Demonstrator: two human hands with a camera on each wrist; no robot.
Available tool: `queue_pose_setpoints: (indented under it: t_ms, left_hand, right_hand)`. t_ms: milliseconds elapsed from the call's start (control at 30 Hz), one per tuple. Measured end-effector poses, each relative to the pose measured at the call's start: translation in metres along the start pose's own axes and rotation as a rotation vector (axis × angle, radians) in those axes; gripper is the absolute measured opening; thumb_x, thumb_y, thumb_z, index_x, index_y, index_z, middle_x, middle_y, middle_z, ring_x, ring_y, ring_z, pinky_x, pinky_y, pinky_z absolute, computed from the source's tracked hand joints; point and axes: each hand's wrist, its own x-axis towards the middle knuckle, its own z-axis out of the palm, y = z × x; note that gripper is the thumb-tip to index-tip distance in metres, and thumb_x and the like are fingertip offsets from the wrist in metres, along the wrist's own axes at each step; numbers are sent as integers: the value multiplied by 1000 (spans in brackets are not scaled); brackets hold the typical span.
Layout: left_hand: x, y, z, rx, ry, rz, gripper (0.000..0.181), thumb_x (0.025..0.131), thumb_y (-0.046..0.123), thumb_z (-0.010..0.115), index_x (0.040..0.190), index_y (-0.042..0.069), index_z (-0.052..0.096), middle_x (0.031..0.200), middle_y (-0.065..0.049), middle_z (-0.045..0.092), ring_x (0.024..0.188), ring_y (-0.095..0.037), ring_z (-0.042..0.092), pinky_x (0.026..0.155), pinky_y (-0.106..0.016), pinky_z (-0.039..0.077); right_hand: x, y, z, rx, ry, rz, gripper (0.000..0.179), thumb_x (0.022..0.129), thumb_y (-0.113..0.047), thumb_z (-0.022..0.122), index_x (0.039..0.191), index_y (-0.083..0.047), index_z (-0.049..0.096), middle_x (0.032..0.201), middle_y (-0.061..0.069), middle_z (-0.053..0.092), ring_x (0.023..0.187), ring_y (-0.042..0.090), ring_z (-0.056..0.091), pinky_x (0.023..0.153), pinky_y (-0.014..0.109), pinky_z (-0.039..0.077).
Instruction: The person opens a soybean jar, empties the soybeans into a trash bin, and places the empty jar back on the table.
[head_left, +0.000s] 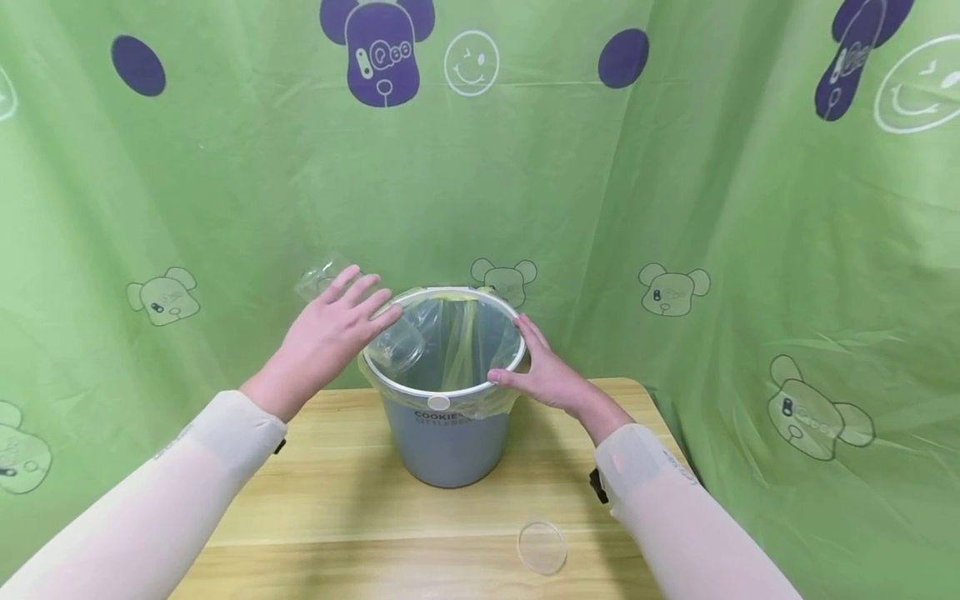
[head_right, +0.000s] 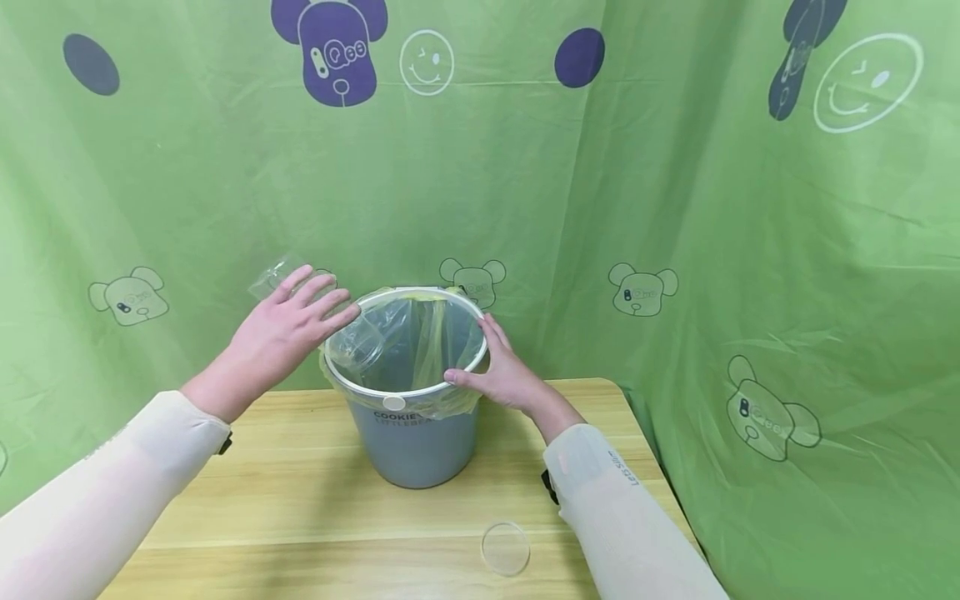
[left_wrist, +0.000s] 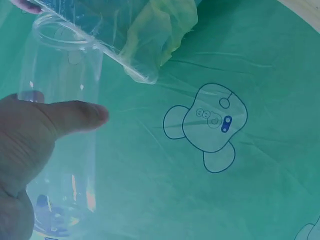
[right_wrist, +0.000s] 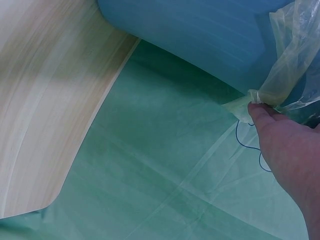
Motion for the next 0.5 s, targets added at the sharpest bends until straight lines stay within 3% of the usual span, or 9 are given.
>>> queue_pose_setpoints:
  t_ms: [200,367,433,500]
  left_hand:
    - [4,1,0,-125,-73,-163,65,79,-9,71,136,21,60,133,-7,64,133,-34,49,121,-56,28]
    - [3,-1,2,-73,-18,-108,63,79,-12,68,133,20,61,131,-7,64,134,-33,49,124,-52,27]
    - [4,0,2,-97,-43,-128,64,79,-8,72,136,20,60,134,-7,63,134,-34,48,124,-54,27]
    - [6,2,1,-173,-114,-199,68,77,1,79,138,20,57,137,-7,62,134,-34,48,121,-57,28]
  right_hand:
    - [2,1,1,0,2,-4,119,79,-55,79,163,-28,-1,170,-10,-14,157,42,6,123,65,13]
    - [3,3,2,7,0,-2,118,79,-53,79,163,-29,-1,169,-11,-15,157,41,4,123,65,12]
    - [3,4,2,8,0,-3,118,79,-53,79,162,-29,-1,169,-11,-15,157,41,4,123,66,12]
    - [2,4,2,6,-1,-6,120,78,-56,79,162,-29,-2,169,-11,-15,157,42,4,123,67,12]
